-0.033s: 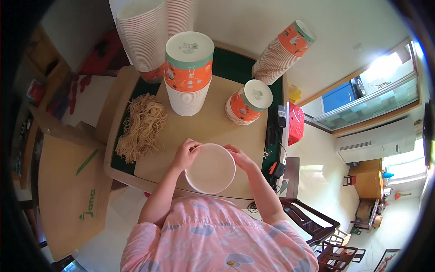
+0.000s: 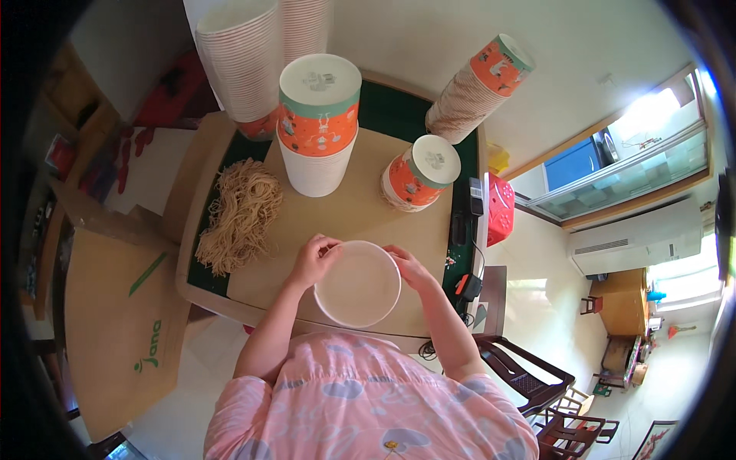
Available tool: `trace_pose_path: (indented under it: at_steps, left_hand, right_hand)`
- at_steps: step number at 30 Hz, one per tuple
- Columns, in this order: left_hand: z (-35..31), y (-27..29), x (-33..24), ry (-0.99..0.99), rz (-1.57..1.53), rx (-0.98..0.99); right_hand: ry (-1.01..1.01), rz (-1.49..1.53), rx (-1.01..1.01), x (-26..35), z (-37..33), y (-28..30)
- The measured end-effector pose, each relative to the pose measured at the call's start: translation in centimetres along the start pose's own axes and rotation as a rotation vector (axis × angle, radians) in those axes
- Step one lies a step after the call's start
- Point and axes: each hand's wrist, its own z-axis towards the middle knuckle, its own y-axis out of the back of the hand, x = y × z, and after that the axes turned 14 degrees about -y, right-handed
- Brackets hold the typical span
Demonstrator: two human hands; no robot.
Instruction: Untie a large bundle of string and organize paper cups on a workstation.
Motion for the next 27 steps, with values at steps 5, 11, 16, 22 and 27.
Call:
trace_pose_path:
  at_steps: [5, 11, 16, 22, 27]
  left_hand:
    - [-0.1, 0.2, -1.3, 0.056, -0.220, -0.111]
    - [-0.8, -0.9, -1.7, 0.086, 0.140, -0.176]
    - [-0.8, -1.2, -1.4, 0.214, -0.293, -0.317]
    - [-1.6, -1.2, -1.2, 0.353, -0.493, -0.329]
    - [-4.6, -1.5, 1.0, 0.349, -0.351, -0.160]
  right_hand:
    - [-0.022, 0.250, -0.278, 0.6, -3.9, 0.4]
    - [0.063, 0.367, -0.357, 0.4, -5.8, -0.1]
    - [0.118, 0.431, -0.398, 1.0, -7.2, 0.2]
    - [0.725, -0.001, -0.809, 8.8, -14.0, 0.1]
    - [1.182, -0.729, -1.498, 16.4, -14.0, 1.2]
